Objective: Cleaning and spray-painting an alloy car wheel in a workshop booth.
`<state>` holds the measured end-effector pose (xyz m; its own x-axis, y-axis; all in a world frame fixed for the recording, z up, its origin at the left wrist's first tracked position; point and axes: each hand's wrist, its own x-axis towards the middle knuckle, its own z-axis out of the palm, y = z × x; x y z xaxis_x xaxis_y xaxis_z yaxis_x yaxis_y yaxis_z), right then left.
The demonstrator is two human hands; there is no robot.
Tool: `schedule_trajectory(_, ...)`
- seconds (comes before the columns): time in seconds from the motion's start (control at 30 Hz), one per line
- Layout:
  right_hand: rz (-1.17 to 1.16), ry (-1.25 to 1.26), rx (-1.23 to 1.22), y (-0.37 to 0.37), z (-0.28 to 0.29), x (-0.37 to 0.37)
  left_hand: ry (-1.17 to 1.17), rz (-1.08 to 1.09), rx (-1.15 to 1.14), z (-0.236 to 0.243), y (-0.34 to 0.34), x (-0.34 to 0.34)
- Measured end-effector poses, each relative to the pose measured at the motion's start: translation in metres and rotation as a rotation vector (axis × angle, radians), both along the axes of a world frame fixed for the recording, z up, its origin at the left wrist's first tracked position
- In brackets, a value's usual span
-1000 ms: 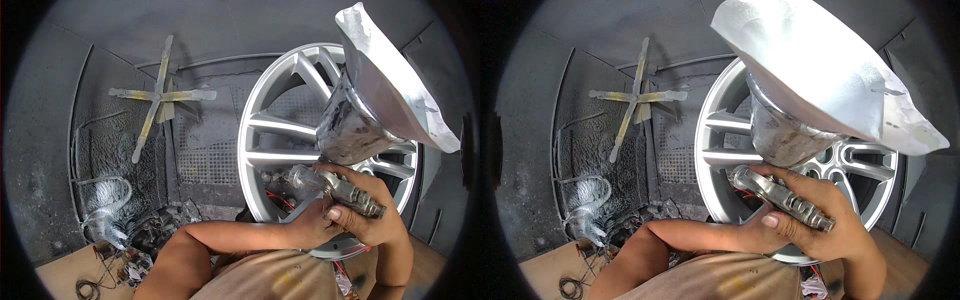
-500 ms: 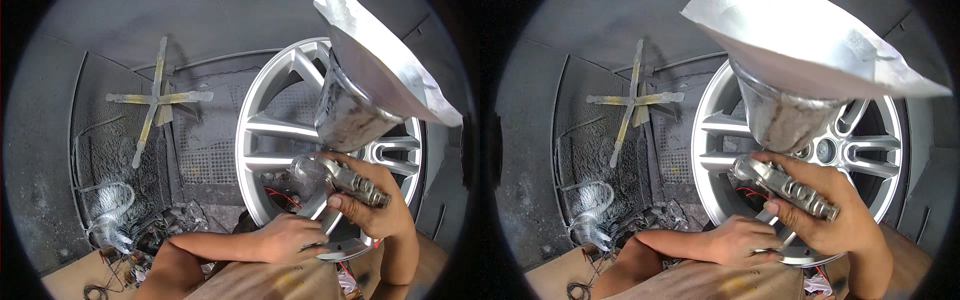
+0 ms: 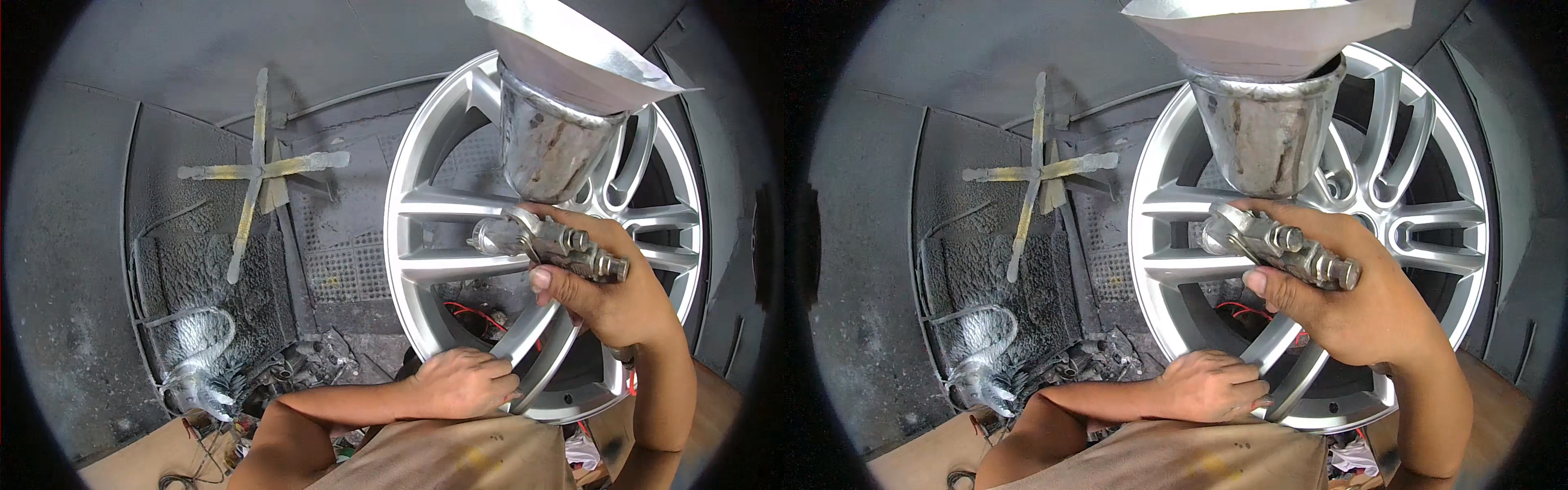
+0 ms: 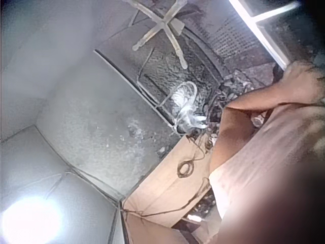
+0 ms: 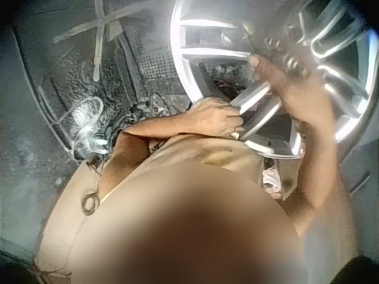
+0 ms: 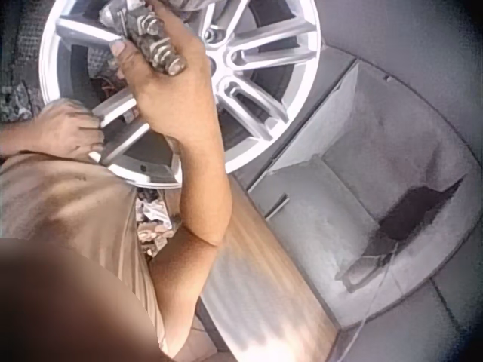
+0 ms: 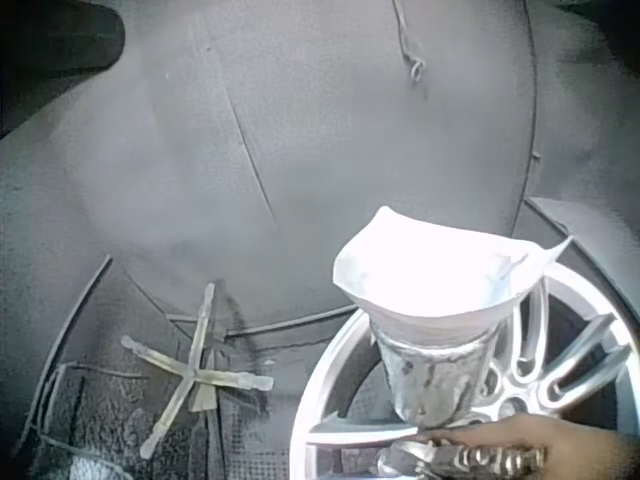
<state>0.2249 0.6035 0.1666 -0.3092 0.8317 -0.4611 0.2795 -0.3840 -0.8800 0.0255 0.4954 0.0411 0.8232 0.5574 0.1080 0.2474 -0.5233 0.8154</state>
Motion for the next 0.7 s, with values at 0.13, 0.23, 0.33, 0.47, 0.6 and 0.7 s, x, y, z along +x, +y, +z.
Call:
schedule_trajectory(0.13, 0.019, -0.013, -0.036, 0.003, 0.0, 0.0, -0.035, -0.007, 0.008, -0.002, 0.0, 0.001)
schedule_trajectory(0.23, 0.02, -0.011, -0.051, 0.002, 0.001, -0.002, -0.013, -0.026, 0.001, -0.002, 0.0, 0.001)
schedule_trajectory(0.33, 0.02, -0.044, -0.035, -0.003, -0.001, -0.002, -0.02, -0.02, 0.021, -0.003, 0.0, 0.0)
schedule_trajectory(0.47, 0.071, 0.003, -0.108, 0.001, 0.003, 0.001, -0.022, -0.01, 0.027, -0.005, -0.002, 0.0)
schedule_trajectory(0.6, 0.085, 0.038, -0.039, -0.004, -0.007, 0.003, -0.016, -0.008, 0.032, -0.005, -0.002, 0.001)
schedule_trajectory(0.7, 0.066, 0.049, -0.034, -0.006, -0.007, 0.003, -0.019, -0.007, 0.033, -0.004, -0.002, 0.003)
